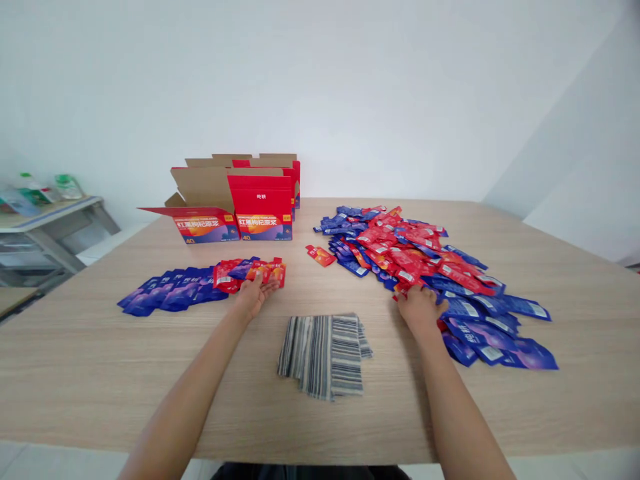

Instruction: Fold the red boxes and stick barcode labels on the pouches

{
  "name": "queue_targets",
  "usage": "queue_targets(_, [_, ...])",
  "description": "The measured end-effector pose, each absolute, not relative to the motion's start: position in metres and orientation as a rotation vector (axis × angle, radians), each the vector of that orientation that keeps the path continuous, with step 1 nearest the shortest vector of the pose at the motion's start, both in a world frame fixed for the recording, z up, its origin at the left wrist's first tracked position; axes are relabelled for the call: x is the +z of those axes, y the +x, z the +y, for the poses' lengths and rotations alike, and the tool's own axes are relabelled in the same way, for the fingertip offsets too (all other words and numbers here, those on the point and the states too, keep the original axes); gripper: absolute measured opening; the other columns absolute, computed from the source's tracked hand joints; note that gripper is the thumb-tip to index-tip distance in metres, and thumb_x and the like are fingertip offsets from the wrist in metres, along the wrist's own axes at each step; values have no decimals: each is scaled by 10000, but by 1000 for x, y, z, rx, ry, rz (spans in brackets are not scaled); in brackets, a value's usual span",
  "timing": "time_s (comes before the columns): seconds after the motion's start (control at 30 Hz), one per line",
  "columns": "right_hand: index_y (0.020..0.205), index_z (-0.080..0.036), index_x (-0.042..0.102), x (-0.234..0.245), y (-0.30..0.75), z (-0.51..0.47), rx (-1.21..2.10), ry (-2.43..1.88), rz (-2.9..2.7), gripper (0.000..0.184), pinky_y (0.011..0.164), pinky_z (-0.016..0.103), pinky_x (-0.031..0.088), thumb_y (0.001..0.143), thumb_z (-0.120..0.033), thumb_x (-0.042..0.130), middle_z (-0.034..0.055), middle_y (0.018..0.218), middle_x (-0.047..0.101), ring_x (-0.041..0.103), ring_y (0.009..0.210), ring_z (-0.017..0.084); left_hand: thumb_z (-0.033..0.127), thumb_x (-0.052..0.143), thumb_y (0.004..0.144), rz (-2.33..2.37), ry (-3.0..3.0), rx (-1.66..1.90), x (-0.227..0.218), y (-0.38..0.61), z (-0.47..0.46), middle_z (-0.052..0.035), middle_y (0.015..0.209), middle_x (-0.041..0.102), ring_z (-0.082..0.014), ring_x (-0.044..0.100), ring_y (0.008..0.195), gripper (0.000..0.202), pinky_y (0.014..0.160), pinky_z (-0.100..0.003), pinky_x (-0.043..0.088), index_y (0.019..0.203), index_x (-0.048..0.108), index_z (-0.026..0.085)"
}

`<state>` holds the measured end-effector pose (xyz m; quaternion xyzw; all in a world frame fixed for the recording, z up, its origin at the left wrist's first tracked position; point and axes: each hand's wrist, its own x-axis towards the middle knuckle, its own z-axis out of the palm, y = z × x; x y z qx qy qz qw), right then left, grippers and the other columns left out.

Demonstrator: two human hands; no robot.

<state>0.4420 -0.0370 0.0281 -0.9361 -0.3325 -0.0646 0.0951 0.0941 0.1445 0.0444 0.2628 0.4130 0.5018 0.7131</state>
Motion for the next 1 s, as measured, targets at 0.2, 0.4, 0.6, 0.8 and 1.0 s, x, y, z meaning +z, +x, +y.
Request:
queue_targets(0.2, [1064,-23,723,33,439,-36,-364,-2777,-1021,387,931,536,356,935,-262,448,300,1147,629,566,1110,399,230,458,1038,924,558,1099,39,98,135,-156,721,716,-221,747,665,217,662,-326,628,924,569,83])
queue_targets(0.4, [1047,-41,747,45,438,-39,-345,-2757,-1072,472,845,466,429,985,-341,388,269,1081,682,616,1041,384,6,480,955,901,517,1094,33,98,130,-120,812,736,-205,759,840,149,844,-339,622,923,573,119])
queue_targets(0.6, [995,-78,746,56,428,-41,-436,-2706,-1118,396,838,449,428,970,-241,387,240,1036,692,624,1016,361,72,518,970,980,453,1029,25,94,139,-142,835,723,-192,737,726,91,741,-315,625,970,602,108])
queue_targets(0.8, [861,-149,613,75,427,-44,-562,-2131,-899,387,765,373,425,1002,-332,302,156,896,655,583,867,263,191,378,1034,973,445,944,42,95,131,-204,965,700,-223,742,821,181,719,-327,620,1073,538,117])
queue_targets(1.0, [714,-224,480,70,403,-30,158,-1449,-803,535,575,277,370,874,-735,467,-28,655,505,445,593,144,443,570,946,1011,834,790,43,112,91,-64,856,665,-189,685,722,273,607,-285,548,976,510,179])
